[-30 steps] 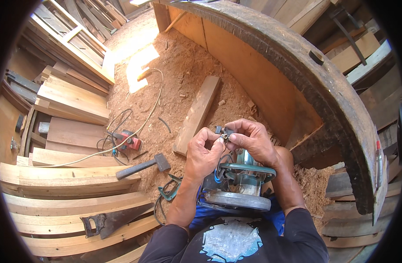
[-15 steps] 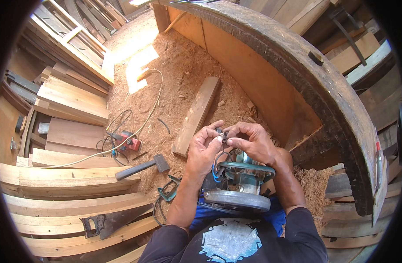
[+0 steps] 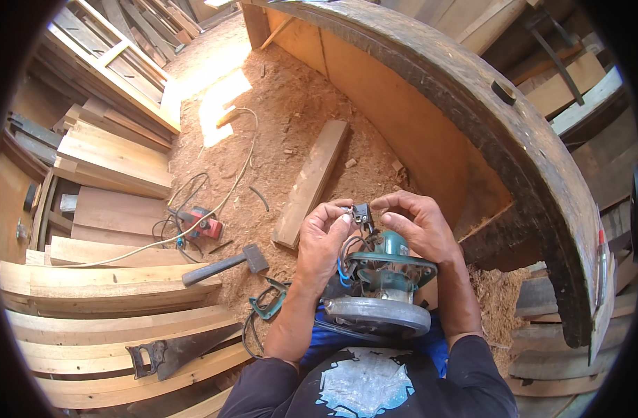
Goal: The person uses a screwdriver to manipulate wires and components inside a handheld power tool while sitting in a workshop environment surrounded by lumber.
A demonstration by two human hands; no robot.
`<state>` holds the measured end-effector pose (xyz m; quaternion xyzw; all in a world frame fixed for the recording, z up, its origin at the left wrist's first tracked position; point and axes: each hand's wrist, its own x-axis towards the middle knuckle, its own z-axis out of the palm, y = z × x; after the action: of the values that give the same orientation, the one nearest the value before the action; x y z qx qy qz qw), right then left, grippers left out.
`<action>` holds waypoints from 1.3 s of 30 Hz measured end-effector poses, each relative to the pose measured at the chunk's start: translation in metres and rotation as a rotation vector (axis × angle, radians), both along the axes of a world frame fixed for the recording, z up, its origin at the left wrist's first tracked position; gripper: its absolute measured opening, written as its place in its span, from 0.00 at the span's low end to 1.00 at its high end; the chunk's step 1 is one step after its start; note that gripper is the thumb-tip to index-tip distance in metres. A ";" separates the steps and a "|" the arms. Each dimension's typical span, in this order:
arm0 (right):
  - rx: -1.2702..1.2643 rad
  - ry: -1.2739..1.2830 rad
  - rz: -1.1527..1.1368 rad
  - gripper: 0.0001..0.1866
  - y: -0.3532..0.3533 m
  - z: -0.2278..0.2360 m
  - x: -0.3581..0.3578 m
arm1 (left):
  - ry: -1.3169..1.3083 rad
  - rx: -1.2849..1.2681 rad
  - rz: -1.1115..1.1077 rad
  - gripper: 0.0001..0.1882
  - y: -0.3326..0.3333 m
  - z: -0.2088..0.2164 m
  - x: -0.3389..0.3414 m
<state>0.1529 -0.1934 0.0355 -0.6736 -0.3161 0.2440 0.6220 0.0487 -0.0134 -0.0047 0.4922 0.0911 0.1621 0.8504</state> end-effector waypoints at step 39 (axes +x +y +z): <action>0.029 -0.703 0.006 0.14 0.007 0.016 -0.004 | -0.009 0.289 -0.022 0.03 -0.011 0.001 -0.007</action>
<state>0.1493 -0.1861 0.0518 -0.7066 -0.5162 -0.0057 0.4839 0.0422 -0.0244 -0.0036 0.6098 0.0573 0.1665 0.7727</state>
